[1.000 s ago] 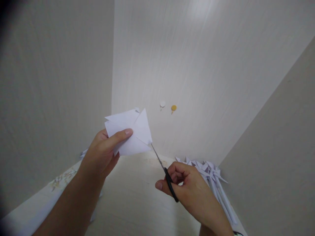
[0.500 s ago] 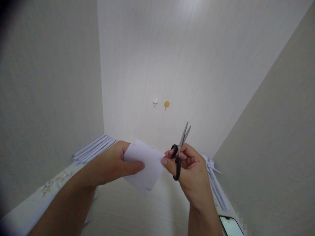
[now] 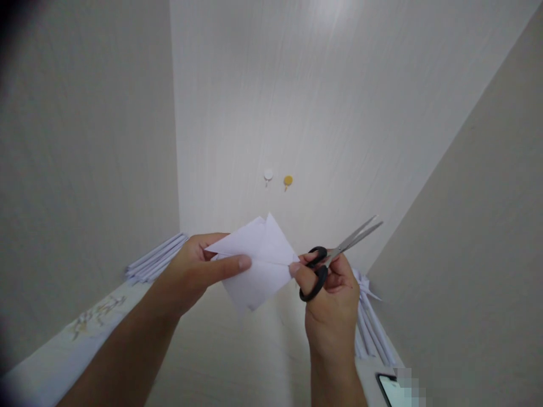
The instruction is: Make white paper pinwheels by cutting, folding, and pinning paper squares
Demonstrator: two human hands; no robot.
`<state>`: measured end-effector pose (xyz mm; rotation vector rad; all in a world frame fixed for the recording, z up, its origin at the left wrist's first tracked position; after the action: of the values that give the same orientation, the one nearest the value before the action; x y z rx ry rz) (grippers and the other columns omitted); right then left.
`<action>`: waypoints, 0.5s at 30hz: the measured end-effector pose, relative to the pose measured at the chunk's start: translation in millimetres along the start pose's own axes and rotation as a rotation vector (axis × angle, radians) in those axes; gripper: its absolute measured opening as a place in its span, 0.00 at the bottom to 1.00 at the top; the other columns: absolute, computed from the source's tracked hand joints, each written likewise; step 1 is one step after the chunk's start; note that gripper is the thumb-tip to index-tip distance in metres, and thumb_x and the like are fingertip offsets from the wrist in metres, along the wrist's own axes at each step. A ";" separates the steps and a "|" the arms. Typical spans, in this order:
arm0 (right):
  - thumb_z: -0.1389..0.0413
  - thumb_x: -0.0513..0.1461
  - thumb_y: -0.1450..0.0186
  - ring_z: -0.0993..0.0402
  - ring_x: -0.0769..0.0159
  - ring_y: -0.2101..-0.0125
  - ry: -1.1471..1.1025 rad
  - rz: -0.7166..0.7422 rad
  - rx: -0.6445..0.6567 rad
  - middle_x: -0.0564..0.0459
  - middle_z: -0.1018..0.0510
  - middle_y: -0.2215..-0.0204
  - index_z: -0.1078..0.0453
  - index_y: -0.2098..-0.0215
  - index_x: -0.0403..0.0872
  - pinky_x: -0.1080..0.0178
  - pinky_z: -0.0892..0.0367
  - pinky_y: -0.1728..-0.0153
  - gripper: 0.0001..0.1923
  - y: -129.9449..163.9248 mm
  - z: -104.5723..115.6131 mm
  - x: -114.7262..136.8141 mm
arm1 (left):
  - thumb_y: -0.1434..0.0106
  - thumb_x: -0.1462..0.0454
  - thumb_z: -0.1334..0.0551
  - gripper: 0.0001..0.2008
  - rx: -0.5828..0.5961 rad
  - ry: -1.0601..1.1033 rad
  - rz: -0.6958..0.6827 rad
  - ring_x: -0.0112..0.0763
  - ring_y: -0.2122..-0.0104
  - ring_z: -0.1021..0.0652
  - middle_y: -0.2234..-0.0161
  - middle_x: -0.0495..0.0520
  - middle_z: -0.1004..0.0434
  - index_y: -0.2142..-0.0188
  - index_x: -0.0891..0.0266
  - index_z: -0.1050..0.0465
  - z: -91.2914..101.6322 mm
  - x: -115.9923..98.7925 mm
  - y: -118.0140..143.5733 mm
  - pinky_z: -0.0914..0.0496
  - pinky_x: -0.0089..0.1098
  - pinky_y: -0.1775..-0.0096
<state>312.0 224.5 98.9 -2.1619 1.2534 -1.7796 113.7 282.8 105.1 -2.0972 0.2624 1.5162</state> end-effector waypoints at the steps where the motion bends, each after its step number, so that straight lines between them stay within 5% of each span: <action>1: 0.29 0.35 0.46 0.28 0.70 0.73 -0.020 0.012 -0.031 0.59 0.24 0.73 0.27 0.66 0.50 0.67 0.31 0.68 0.14 1.0 -0.6 0.7 | 0.45 0.60 0.24 0.11 -0.002 0.040 -0.029 0.34 0.69 0.18 0.68 0.55 0.15 0.65 0.63 0.15 -3.1 -0.2 0.3 0.26 0.29 0.66; 7: 0.31 0.36 0.46 0.27 0.70 0.73 -0.066 0.035 -0.130 0.59 0.25 0.72 0.30 0.67 0.50 0.65 0.30 0.67 0.13 7.0 -5.5 4.3 | 0.44 0.59 0.25 0.11 -0.033 0.059 -0.063 0.37 0.66 0.17 0.67 0.56 0.14 0.64 0.63 0.15 -20.0 3.8 4.0 0.24 0.32 0.62; 15: 0.28 0.38 0.45 0.24 0.67 0.72 0.060 0.052 0.000 0.57 0.20 0.72 0.28 0.66 0.50 0.65 0.30 0.70 0.14 14.4 -13.9 1.8 | 0.45 0.56 0.24 0.14 -0.262 -0.031 -0.059 0.37 0.67 0.17 0.65 0.55 0.13 0.63 0.63 0.16 -5.6 -0.8 3.5 0.25 0.30 0.66</action>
<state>292.6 219.7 97.2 -2.0707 1.3104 -1.8363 116.4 276.9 106.0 -2.2569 -0.0110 1.6197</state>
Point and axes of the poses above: each hand's wrist, its own y-axis away from the middle knuckle, its own z-axis out of the back of the hand, x = y × z, the point moved 6 cm from there along -y, towards the middle knuckle
